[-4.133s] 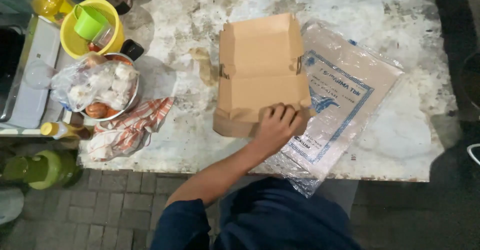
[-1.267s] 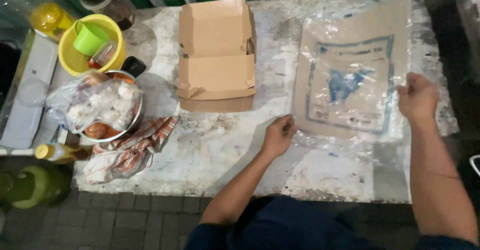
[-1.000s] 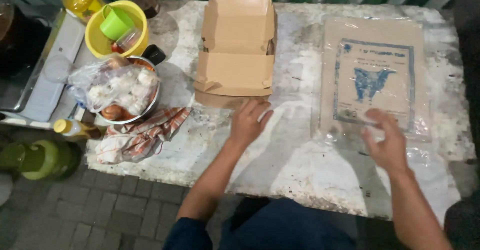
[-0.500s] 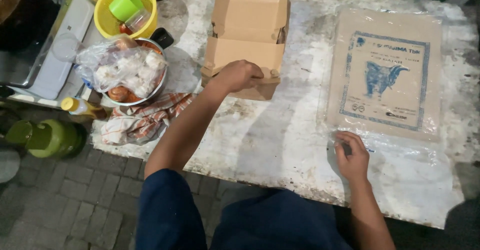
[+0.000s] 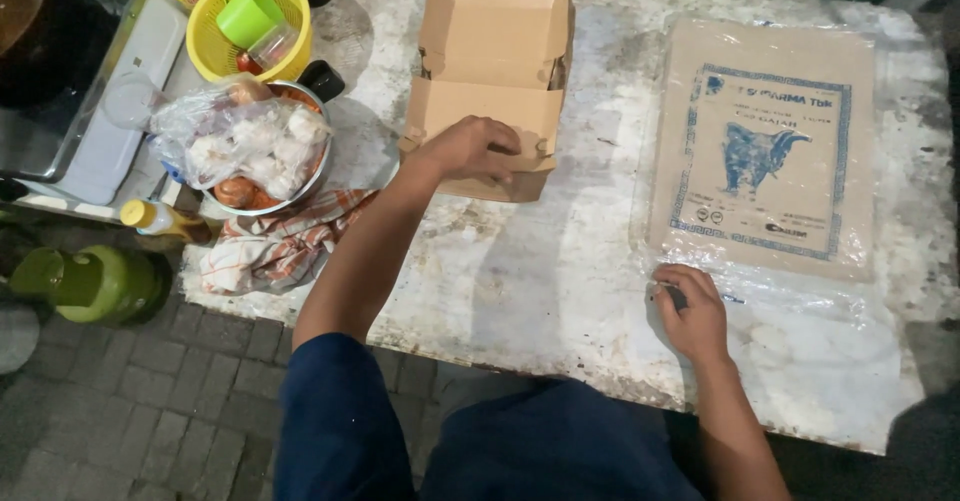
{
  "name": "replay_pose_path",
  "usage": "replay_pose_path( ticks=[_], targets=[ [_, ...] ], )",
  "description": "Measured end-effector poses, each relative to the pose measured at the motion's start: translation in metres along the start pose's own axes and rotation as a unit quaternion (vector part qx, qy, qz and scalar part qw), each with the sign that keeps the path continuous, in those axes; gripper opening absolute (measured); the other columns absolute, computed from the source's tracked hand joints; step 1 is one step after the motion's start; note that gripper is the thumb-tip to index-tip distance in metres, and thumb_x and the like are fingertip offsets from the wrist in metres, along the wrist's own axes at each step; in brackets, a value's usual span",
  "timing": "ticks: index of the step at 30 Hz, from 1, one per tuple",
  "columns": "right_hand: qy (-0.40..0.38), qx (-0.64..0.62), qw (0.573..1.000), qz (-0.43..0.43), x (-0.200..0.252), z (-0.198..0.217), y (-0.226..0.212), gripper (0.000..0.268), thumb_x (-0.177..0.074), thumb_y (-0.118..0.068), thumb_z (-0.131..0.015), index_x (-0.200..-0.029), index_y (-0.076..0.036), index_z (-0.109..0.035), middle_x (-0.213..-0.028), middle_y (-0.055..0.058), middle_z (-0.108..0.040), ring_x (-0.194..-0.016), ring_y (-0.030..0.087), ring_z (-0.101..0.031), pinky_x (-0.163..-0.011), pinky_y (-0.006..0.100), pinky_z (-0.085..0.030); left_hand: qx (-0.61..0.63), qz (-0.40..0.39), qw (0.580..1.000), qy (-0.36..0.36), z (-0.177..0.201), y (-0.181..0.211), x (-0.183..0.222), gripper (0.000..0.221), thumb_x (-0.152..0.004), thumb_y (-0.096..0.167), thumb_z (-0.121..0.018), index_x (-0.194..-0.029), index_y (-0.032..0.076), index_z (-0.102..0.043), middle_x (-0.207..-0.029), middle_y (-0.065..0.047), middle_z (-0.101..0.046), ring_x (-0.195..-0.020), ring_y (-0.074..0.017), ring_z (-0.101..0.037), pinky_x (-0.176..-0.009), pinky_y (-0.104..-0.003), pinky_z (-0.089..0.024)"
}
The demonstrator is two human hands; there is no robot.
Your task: Assembling cardboard food boxes by folding flat templates along pre-scored lines and tucking in flaps.
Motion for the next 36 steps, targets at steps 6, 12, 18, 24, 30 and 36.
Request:
replay_pose_path(
  ticks=[6, 12, 18, 24, 30, 36],
  targets=[
    [-0.005, -0.004, 1.000, 0.007, 0.000, 0.000, -0.001, 0.012, -0.094, -0.013, -0.067, -0.104, -0.012, -0.071, -0.108, 0.006, -0.069, -0.109, 0.030, -0.064, -0.098, 0.042, -0.048, 0.015, 0.001, 1.000, -0.018, -0.004, -0.020, -0.006, 0.037, -0.072, 0.013, -0.087, -0.107, 0.016, -0.076, -0.123, -0.005, -0.069, -0.120, -0.0302, -0.060, -0.108, -0.043, -0.046],
    [-0.009, -0.011, 1.000, -0.013, 0.001, 0.002, -0.005, 0.012, -0.095, -0.015, -0.065, -0.105, -0.011, -0.071, -0.109, 0.007, -0.068, -0.109, 0.031, -0.063, -0.098, 0.043, -0.048, -0.011, 0.011, 0.999, -0.035, 0.006, 0.001, -0.003, 0.024, -0.081, 0.010, -0.077, -0.105, 0.014, -0.076, -0.119, -0.006, -0.070, -0.117, -0.0307, -0.062, -0.106, -0.044, -0.047],
    [-0.016, -0.002, 1.000, -0.013, 0.000, 0.002, -0.006, 0.013, -0.094, -0.015, -0.065, -0.105, -0.012, -0.071, -0.109, 0.006, -0.069, -0.109, 0.029, -0.064, -0.098, 0.042, -0.048, -0.349, -0.084, 0.929, 0.088, -0.014, -0.017, -0.013, 0.009, -0.089, 0.020, -0.063, -0.090, 0.018, -0.072, -0.086, -0.001, -0.072, -0.079, -0.0231, -0.071, -0.075, -0.037, -0.059],
    [-0.023, 0.004, 1.000, -0.018, 0.002, -0.001, 0.007, 0.017, -0.092, -0.017, -0.064, -0.107, -0.012, -0.071, -0.113, 0.004, -0.068, -0.112, 0.026, -0.060, -0.098, 0.039, -0.047, -0.290, -0.104, 0.886, 0.346, 0.062, 0.037, 0.014, 0.006, -0.094, 0.010, -0.055, -0.092, 0.009, -0.061, -0.080, -0.006, -0.059, -0.071, -0.0258, -0.061, -0.060, -0.037, -0.049],
    [-0.021, 0.003, 1.000, -0.012, 0.001, 0.002, 0.000, 0.013, -0.094, -0.016, -0.065, -0.105, -0.012, -0.071, -0.109, 0.006, -0.069, -0.110, 0.030, -0.063, -0.099, 0.043, -0.048, -0.261, -0.019, 0.946, 0.192, 0.019, 0.034, 0.008, 0.007, -0.086, 0.009, -0.065, -0.088, 0.014, -0.060, -0.076, -0.003, -0.062, -0.076, -0.0244, -0.068, -0.068, -0.037, -0.056],
    [0.036, 0.014, 0.999, 0.017, 0.001, -0.006, -0.007, 0.016, -0.093, -0.012, -0.065, -0.108, -0.013, -0.068, -0.112, 0.005, -0.064, -0.112, 0.029, -0.061, -0.100, 0.042, -0.046, -0.054, 0.058, 0.976, 0.202, -0.049, -0.028, 0.001, 0.015, -0.084, 0.006, -0.065, -0.094, 0.011, -0.056, -0.082, -0.011, -0.065, -0.081, -0.0329, -0.069, -0.068, -0.045, -0.055]
  ],
)
Point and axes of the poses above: each hand's wrist, its own x-axis away from the middle knuckle, its own z-axis out of the back of the hand, y = z × x, the point moved 1 cm from there along -x, towards the middle knuckle
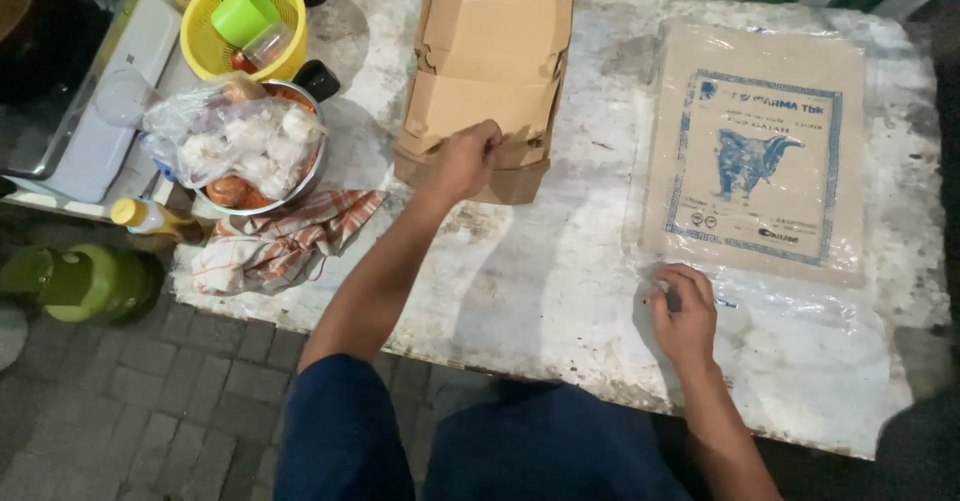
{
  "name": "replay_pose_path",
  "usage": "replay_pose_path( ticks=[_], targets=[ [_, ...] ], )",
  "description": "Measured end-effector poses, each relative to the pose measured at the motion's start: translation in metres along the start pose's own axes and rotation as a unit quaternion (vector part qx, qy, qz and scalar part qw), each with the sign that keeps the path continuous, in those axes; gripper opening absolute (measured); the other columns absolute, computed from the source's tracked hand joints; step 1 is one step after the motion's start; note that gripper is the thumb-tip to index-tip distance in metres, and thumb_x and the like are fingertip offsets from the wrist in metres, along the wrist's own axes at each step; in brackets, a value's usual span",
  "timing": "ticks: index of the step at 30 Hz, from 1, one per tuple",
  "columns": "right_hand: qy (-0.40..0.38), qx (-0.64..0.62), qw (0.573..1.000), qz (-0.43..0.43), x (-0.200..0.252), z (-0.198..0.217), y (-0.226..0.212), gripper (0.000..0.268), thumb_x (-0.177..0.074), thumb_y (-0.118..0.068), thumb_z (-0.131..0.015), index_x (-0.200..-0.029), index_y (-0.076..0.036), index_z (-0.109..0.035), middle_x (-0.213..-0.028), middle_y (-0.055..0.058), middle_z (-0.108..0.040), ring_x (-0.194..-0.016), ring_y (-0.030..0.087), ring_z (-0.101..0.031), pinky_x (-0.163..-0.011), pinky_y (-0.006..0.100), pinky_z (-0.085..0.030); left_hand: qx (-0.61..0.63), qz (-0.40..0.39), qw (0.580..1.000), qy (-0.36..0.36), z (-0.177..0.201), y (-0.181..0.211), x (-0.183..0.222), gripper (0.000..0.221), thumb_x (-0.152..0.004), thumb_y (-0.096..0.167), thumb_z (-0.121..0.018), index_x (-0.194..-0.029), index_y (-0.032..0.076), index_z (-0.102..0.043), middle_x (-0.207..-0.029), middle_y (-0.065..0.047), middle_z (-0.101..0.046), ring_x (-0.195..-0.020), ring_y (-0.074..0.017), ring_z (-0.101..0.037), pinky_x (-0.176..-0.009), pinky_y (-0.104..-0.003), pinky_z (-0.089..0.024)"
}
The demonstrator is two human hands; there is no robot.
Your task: Assembling cardboard food boxes by folding flat templates along pre-scored lines and tucking in flaps.
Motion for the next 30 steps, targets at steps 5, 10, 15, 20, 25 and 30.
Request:
replay_pose_path(
  ticks=[5, 10, 15, 20, 25, 30],
  targets=[
    [0.008, 0.006, 0.982, 0.189, -0.061, -0.021, -0.083, 0.026, -0.087, -0.016, -0.069, -0.113, -0.014, -0.069, -0.112, 0.003, -0.065, -0.108, 0.027, -0.062, -0.095, 0.041, -0.048, 0.013, 0.039, 0.997, 0.065, -0.006, 0.008, 0.017, 0.010, -0.089, 0.011, -0.066, -0.095, 0.013, -0.059, -0.080, -0.012, -0.067, -0.079, -0.0330, -0.071, -0.067, -0.044, -0.055],
    [-0.113, 0.158, 0.954, 0.229, -0.141, -0.073, -0.129, 0.054, -0.096, -0.037, -0.059, -0.144, -0.014, -0.047, -0.149, 0.008, -0.046, -0.140, 0.028, -0.038, -0.106, 0.049, -0.035, -0.021, 0.015, 0.997, 0.078, -0.006, 0.014, 0.021, 0.006, -0.089, 0.016, -0.067, -0.092, 0.015, -0.062, -0.082, -0.010, -0.069, -0.079, -0.0318, -0.072, -0.065, -0.042, -0.058],
    [-0.101, 0.289, 0.932, 0.193, -0.147, -0.097, -0.128, 0.054, -0.098, -0.053, -0.046, -0.138, -0.018, -0.054, -0.125, 0.005, -0.056, -0.123, 0.027, -0.045, -0.094, 0.046, -0.034, -0.124, -0.098, 0.978, 0.137, -0.004, 0.017, 0.029, 0.006, -0.093, 0.014, -0.059, -0.089, 0.014, -0.063, -0.079, -0.009, -0.066, -0.078, -0.0298, -0.069, -0.065, -0.038, -0.057],
    [-0.193, 0.319, 0.920, 0.120, -0.151, -0.095, -0.135, 0.054, -0.098, -0.053, -0.041, -0.133, -0.017, -0.061, -0.131, 0.006, -0.051, -0.128, 0.030, -0.038, -0.096, 0.049, -0.029, -0.258, -0.209, 0.911, 0.243, 0.017, 0.026, 0.015, 0.014, -0.099, 0.014, -0.051, -0.092, 0.019, -0.063, -0.085, -0.001, -0.065, -0.088, -0.0196, -0.065, -0.074, -0.032, -0.052],
    [-0.220, 0.262, 0.936, 0.083, -0.145, -0.094, -0.140, 0.061, -0.099, -0.050, -0.043, -0.150, -0.017, -0.040, -0.146, 0.011, -0.040, -0.135, 0.035, -0.033, -0.100, 0.050, -0.028, -0.069, -0.168, 0.928, 0.326, 0.067, 0.039, 0.003, 0.013, -0.101, 0.018, -0.055, -0.097, 0.011, -0.066, -0.081, -0.010, -0.066, -0.079, -0.0312, -0.070, -0.069, -0.040, -0.056],
    [-0.131, 0.233, 0.956, 0.118, -0.143, -0.103, -0.129, 0.059, -0.094, -0.049, -0.051, -0.143, -0.017, -0.040, -0.144, 0.003, -0.039, -0.123, 0.034, -0.040, -0.089, 0.047, -0.033, 0.087, -0.194, 0.826, 0.522, 0.139, 0.062, 0.015, 0.013, -0.100, 0.004, -0.056, -0.113, 0.002, -0.058, -0.104, -0.012, -0.068, -0.095, -0.0225, -0.068, -0.078, -0.030, -0.062]
  ],
)
Point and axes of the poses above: each hand's wrist, its own x-axis away from the middle knuckle, its own z-axis out of the back of the hand, y = z × x, the point moved 1 cm from there along -x, towards the middle knuckle
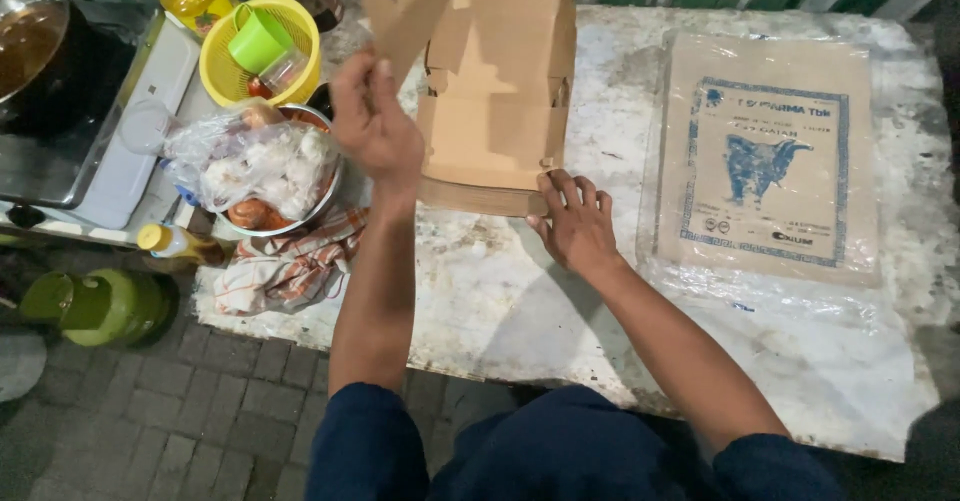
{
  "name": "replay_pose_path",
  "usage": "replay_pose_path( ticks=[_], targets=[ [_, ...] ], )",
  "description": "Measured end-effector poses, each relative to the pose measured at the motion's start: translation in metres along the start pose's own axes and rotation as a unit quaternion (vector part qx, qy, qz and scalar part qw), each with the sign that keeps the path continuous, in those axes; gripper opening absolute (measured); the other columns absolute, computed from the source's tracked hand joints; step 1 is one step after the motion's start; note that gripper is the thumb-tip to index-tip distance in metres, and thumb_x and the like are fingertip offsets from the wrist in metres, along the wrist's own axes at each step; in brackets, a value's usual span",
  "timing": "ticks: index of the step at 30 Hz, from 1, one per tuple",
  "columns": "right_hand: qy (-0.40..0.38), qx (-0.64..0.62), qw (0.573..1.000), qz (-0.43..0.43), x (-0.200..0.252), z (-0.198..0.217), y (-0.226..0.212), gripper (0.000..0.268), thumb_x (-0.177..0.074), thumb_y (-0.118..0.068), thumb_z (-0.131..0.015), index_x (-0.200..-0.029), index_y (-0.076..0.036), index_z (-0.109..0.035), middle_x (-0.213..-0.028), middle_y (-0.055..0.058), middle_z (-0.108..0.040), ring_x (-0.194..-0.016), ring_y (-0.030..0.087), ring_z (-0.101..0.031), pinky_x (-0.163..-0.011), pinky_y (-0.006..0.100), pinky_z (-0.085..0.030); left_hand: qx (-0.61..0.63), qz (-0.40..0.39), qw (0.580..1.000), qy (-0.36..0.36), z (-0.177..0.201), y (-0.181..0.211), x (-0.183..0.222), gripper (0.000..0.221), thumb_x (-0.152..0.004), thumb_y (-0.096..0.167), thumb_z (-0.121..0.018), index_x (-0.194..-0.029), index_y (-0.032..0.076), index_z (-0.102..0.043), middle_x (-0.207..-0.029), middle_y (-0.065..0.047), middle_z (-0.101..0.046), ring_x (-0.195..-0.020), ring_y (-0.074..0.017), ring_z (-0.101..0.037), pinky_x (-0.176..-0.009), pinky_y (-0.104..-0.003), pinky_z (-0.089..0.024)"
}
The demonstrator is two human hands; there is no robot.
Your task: Assembling cardboard food boxes by folding flat templates along pre-scored lines and tucking in flaps.
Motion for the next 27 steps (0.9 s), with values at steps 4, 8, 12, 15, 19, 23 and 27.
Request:
replay_pose_path(
  ticks=[4, 8, 12, 15, 19, 23, 27],
  targets=[
    [-0.014, -0.367, 0.928, -0.057, 0.011, 0.024, 0.007, 0.054, -0.092, -0.036, -0.057, -0.142, -0.022, -0.044, -0.148, 0.009, -0.034, -0.141, 0.030, -0.031, -0.104, 0.057, -0.025, 0.052, -0.157, 0.985, -0.048, 0.022, 0.114, -0.047, 0.017, -0.096, -0.010, -0.042, -0.084, -0.013, -0.054, -0.088, -0.028, -0.060, -0.086, -0.0396, -0.058, -0.089, -0.052, -0.051],
    [0.206, -0.418, 0.882, -0.065, 0.072, -0.085, 0.128, 0.060, -0.099, -0.021, -0.055, -0.147, 0.009, -0.037, -0.137, 0.035, -0.046, -0.130, 0.043, -0.044, -0.108, 0.052, -0.035, 0.198, -0.198, 0.942, -0.184, -0.008, 0.129, 0.040, 0.029, -0.101, 0.025, -0.054, -0.085, 0.011, -0.073, -0.103, -0.014, -0.075, -0.099, -0.0354, -0.071, -0.111, -0.063, -0.027],
    [0.211, -0.533, 0.802, -0.168, 0.115, -0.044, 0.192, 0.068, -0.092, -0.039, -0.048, -0.145, 0.003, -0.041, -0.138, 0.030, -0.049, -0.128, 0.040, -0.048, -0.107, 0.052, -0.038, 0.197, -0.295, 0.875, -0.329, -0.019, 0.145, 0.103, 0.021, -0.103, 0.017, -0.050, -0.086, 0.014, -0.063, -0.091, -0.003, -0.066, -0.091, -0.0230, -0.065, -0.098, -0.052, -0.048],
    [0.205, -0.619, 0.717, -0.247, 0.152, -0.012, 0.226, 0.078, -0.086, -0.053, -0.043, -0.144, -0.002, -0.045, -0.138, 0.025, -0.051, -0.126, 0.038, -0.051, -0.107, 0.051, -0.040, 0.201, -0.295, 0.841, -0.406, -0.032, 0.116, 0.141, 0.020, -0.102, 0.018, -0.050, -0.088, 0.012, -0.062, -0.094, -0.004, -0.067, -0.096, -0.0216, -0.065, -0.104, -0.052, -0.043],
    [0.179, -0.730, 0.553, -0.358, 0.201, 0.016, 0.229, 0.094, -0.076, -0.076, -0.035, -0.141, -0.009, -0.051, -0.139, 0.017, -0.054, -0.123, 0.035, -0.056, -0.106, 0.051, -0.043, 0.156, -0.286, 0.821, -0.469, -0.065, 0.081, 0.146, 0.017, -0.098, 0.019, -0.055, -0.088, 0.012, -0.065, -0.100, -0.005, -0.072, -0.116, -0.0199, -0.062, -0.110, -0.050, -0.039],
    [0.166, -0.788, 0.424, -0.415, 0.218, 0.037, 0.204, 0.106, -0.070, -0.090, -0.030, -0.139, -0.014, -0.055, -0.139, 0.013, -0.056, -0.121, 0.032, -0.060, -0.106, 0.051, -0.045, 0.154, -0.336, 0.809, -0.458, -0.103, 0.056, 0.117, 0.024, -0.104, 0.015, -0.048, -0.091, 0.009, -0.067, -0.103, -0.008, -0.072, -0.117, -0.0253, -0.062, -0.102, -0.046, -0.048],
    [0.204, -0.792, 0.385, -0.428, 0.221, 0.005, 0.206, 0.045, -0.092, -0.051, -0.052, -0.117, -0.017, -0.067, -0.124, 0.007, -0.067, -0.111, 0.028, -0.068, -0.102, 0.048, -0.049, 0.027, -0.300, 0.862, -0.407, -0.112, 0.057, 0.081, 0.020, -0.102, 0.010, -0.051, -0.119, 0.010, -0.063, -0.126, -0.008, -0.066, -0.120, -0.0267, -0.060, -0.103, -0.041, -0.047]
  ],
)
Point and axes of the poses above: each hand's wrist, its own x-axis away from the middle knuckle, its own z-axis out of the back of the hand, y = z × x, the point moved 1 cm from there along -x, towards the middle knuckle
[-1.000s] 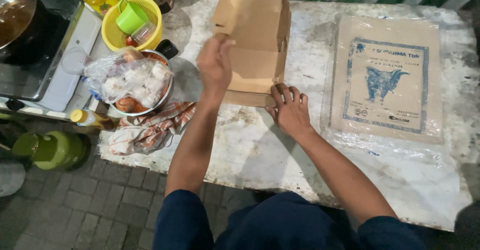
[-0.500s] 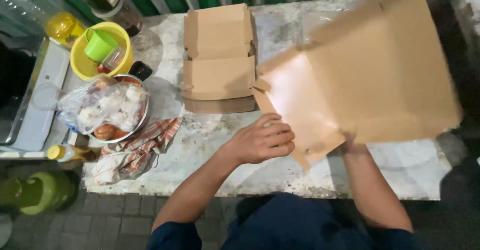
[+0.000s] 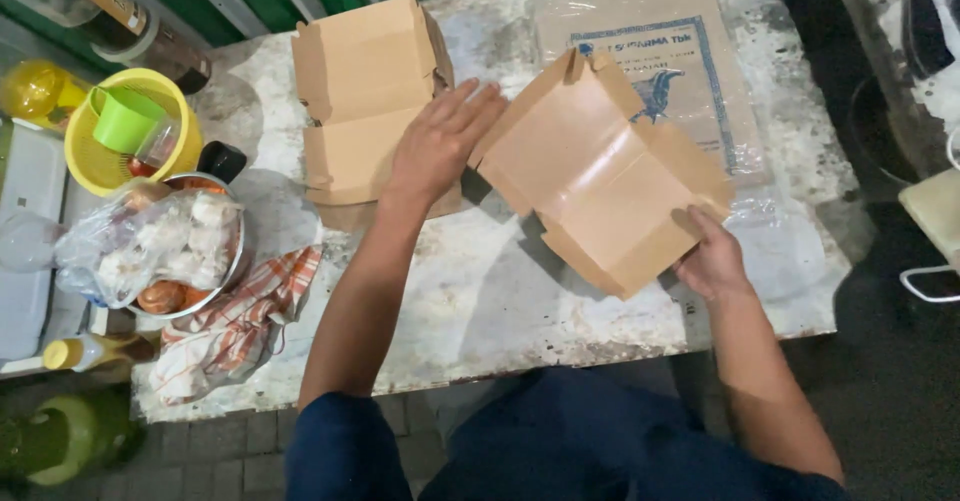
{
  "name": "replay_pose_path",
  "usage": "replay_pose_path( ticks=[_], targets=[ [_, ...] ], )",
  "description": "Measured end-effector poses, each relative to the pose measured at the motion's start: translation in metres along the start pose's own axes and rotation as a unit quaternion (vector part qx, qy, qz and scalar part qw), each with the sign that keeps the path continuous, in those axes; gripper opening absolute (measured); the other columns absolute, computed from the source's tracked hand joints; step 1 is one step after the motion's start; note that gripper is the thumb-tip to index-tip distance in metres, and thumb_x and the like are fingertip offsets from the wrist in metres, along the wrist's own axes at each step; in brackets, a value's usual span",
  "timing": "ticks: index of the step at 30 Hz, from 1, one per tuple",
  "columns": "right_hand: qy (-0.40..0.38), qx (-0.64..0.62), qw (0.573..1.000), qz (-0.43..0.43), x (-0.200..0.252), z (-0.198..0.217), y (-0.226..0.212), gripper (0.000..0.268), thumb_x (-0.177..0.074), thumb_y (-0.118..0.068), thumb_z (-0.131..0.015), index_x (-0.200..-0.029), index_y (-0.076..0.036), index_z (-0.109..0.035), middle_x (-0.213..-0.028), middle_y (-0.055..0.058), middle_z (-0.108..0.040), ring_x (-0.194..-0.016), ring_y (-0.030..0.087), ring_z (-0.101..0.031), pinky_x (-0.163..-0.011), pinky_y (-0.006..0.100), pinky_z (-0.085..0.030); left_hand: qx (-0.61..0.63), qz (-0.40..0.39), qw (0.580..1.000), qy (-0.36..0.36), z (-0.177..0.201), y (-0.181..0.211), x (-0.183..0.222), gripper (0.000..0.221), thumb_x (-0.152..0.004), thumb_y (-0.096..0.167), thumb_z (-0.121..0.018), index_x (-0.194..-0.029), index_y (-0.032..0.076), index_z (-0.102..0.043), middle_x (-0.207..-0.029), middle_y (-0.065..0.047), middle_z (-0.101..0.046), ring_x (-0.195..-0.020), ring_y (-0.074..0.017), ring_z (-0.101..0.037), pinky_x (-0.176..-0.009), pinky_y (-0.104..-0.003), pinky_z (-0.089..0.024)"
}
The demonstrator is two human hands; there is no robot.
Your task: Assembling cardboard food boxes by folding flat templates along pre-scored lines and tucking in flaps.
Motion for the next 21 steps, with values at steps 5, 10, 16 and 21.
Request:
replay_pose_path(
  ticks=[5, 10, 16, 21],
  targets=[
    [0.019, -0.061, 0.997, 0.049, 0.044, -0.055, 0.045, 0.027, -0.099, -0.031, -0.053, -0.122, -0.020, -0.063, -0.122, 0.005, -0.069, -0.101, 0.022, -0.071, -0.087, 0.041, -0.060, 0.078, 0.137, 0.978, 0.135, -0.023, 0.103, 0.014, 0.024, -0.099, 0.018, -0.055, -0.115, 0.008, -0.067, -0.103, -0.012, -0.066, -0.096, -0.0317, -0.065, -0.084, -0.040, -0.054],
    [-0.138, 0.022, 0.990, -0.023, 0.050, -0.064, 0.085, 0.049, -0.090, -0.061, -0.055, -0.135, -0.048, -0.040, -0.089, 0.005, -0.057, -0.073, 0.024, -0.060, -0.058, 0.042, -0.055, 0.111, 0.151, 0.981, -0.042, -0.068, 0.194, 0.062, 0.063, -0.076, 0.048, -0.079, -0.126, 0.015, -0.062, -0.114, -0.006, -0.064, -0.107, -0.0230, -0.061, -0.081, -0.035, -0.043],
    [-0.103, 0.202, 0.971, -0.074, 0.065, -0.076, 0.058, 0.073, -0.096, -0.057, -0.039, -0.144, -0.002, -0.031, -0.138, 0.041, -0.039, -0.128, 0.055, -0.045, -0.102, 0.063, -0.040, 0.061, 0.150, 0.986, 0.022, -0.093, 0.185, 0.094, 0.009, -0.092, 0.025, -0.070, -0.097, 0.017, -0.072, -0.091, -0.001, -0.067, -0.089, -0.0180, -0.063, -0.075, -0.031, -0.044],
    [-0.061, 0.366, 0.928, 0.013, 0.046, -0.074, 0.048, 0.019, -0.096, -0.016, -0.060, -0.097, 0.003, -0.058, -0.082, 0.017, -0.054, -0.070, 0.040, -0.068, -0.054, 0.042, -0.058, 0.080, 0.166, 0.982, 0.037, -0.092, 0.192, 0.102, 0.005, -0.089, 0.014, -0.069, -0.089, 0.014, -0.074, -0.087, -0.004, -0.068, -0.085, -0.0217, -0.066, -0.070, -0.031, -0.050]
  ],
)
Point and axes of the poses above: each hand's wrist, its own x-axis away from the middle knuckle, its own z-axis out of the back of the hand, y = z × x, the point moved 1 cm from there along -x, towards the middle knuckle
